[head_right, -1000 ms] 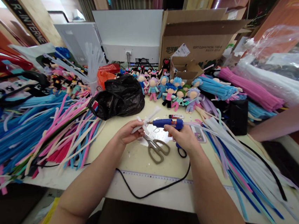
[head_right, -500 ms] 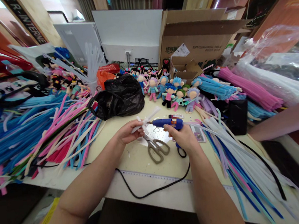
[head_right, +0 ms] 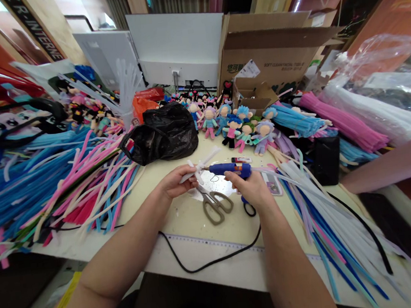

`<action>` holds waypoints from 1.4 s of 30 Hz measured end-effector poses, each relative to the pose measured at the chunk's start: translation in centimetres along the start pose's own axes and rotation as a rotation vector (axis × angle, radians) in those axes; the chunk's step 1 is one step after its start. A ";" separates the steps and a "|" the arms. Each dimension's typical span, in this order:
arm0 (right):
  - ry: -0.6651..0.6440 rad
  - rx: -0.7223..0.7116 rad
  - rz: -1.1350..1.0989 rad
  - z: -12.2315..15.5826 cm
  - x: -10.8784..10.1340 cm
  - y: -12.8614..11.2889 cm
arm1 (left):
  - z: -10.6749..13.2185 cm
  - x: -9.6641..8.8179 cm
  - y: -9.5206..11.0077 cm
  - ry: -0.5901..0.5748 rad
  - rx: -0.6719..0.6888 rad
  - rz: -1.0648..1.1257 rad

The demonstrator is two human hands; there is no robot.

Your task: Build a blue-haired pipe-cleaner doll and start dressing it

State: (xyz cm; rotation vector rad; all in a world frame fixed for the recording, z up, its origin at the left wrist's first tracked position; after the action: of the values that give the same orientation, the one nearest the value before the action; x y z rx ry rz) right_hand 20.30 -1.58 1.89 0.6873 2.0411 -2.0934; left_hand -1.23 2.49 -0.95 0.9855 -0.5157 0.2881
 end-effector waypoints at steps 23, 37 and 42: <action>0.012 0.012 0.017 0.0 -0.1 0.1 | 0.2 0.1 0.2 0.028 0.005 -0.011; 0.007 0.038 0.022 0.1 -0.1 -0.4 | 0.1 0.0 0.2 0.035 0.020 -0.023; 0.007 0.039 0.018 0.2 -0.1 -0.3 | 0.2 0.1 0.3 0.050 0.022 -0.025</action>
State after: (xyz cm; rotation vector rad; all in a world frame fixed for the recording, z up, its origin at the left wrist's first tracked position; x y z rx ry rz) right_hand 20.18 -1.74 2.22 0.7176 1.9942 -2.1294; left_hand -1.32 2.48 -0.61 1.0027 -0.4553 0.2955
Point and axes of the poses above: each hand's wrist, its own z-axis away from the middle knuckle, its own x-axis out of the palm, y = z × x, the point moved 1 cm from there along -z, towards the middle knuckle, and after that the axes turned 10 degrees about y, right-handed, at the moved point
